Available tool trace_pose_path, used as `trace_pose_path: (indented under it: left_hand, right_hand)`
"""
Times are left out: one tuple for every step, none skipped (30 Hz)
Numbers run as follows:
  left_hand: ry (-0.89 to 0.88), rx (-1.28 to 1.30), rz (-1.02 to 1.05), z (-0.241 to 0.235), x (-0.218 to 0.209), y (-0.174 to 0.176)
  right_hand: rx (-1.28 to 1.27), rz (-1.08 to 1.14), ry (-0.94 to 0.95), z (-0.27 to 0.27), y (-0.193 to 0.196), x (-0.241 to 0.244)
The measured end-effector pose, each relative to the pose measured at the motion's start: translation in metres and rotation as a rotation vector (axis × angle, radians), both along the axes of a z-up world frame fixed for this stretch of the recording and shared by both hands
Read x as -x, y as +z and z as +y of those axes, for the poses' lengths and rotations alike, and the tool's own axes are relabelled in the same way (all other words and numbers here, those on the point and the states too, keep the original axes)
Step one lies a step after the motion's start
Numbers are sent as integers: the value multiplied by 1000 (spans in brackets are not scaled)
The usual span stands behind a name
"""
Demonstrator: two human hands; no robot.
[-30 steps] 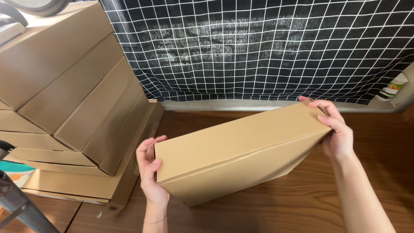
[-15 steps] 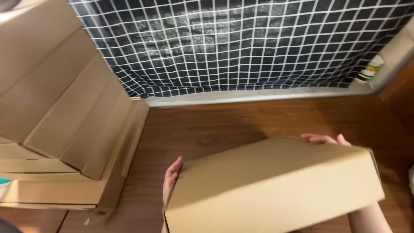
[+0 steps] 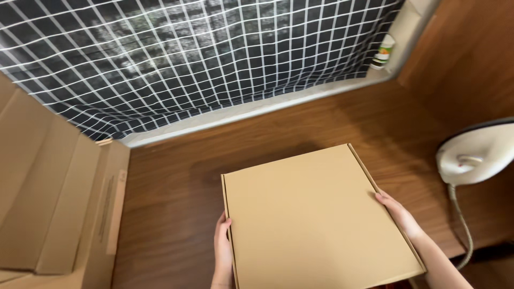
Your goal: The person folds a white shirt on a wooden table, places it into a clear plastic bag, and then puts the bagged shirt into a cardboard box. The person repeats the process with a second shirt, then removes one shirt from its bag and hangs it on a green hanger on a clothing rack.
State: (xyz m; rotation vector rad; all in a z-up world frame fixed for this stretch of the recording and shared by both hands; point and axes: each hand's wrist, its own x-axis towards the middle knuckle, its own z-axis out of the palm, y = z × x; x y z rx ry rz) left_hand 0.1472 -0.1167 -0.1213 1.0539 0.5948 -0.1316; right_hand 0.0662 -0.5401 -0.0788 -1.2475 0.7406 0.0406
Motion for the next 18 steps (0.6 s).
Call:
trace_pose_path:
  left_hand:
    - [-15,-2,3,0,-3,-11]
    - [-11,-16,-50,0,-7,-22]
    - [-9,-30,-102,-1,-9,-33]
    - [-26,-30,-98,0,-7,-32]
    - [-41,-58,-76,1,-7,-30]
    - [-57,-85,-55,2,-7,-29]
    - [-76,-87,-59,8,-8,-50]
    - [-64,-106,-79,15,-10,-72]
    - [-55,-123,-100,20,-14,-94]
    - [-77,-122,-105,24,-24,-105]
    - [-83,-144,-174,28,-24,-119]
    - [-88,-163,-244,32,-23,-133]
    - [-107,-159,-239,35,-25,-141]
    - [-100,-139,-220,38,-27,-149]
    - [-87,-115,-209,39,-31,-155]
    - [-99,-108,-211,42,-33,-159]
    - [-109,-112,-210,44,-33,-163]
    - [-119,-115,-209,46,-32,-167]
  right_hand:
    - [-2,3,-15,-2,-2,1]
    - [11,-9,-22,-5,-4,3]
    - [24,-19,-31,-8,-6,5]
    - [23,-14,-48,-19,-27,6]
    - [29,-37,-73,-31,-49,7]
    - [35,-60,-98,-43,-70,7]
    - [34,-63,-117,-45,-77,9]
    - [35,-83,-114,-47,-85,12]
    - [39,-104,-115,-50,-92,14]
    - [39,-107,-137,-43,-81,10]
    - [5,-96,-148,-36,-73,15]
    - [-30,-86,-159,-29,-65,19]
    - [-27,-80,-177,-29,-68,23]
    - [87,-17,-182,-29,-71,28]
    - [203,39,-183,-31,-73,28]
    - [208,39,-196,-18,-46,33]
    - [269,122,-171,-5,-18,38]
    - [329,206,-146,8,9,42]
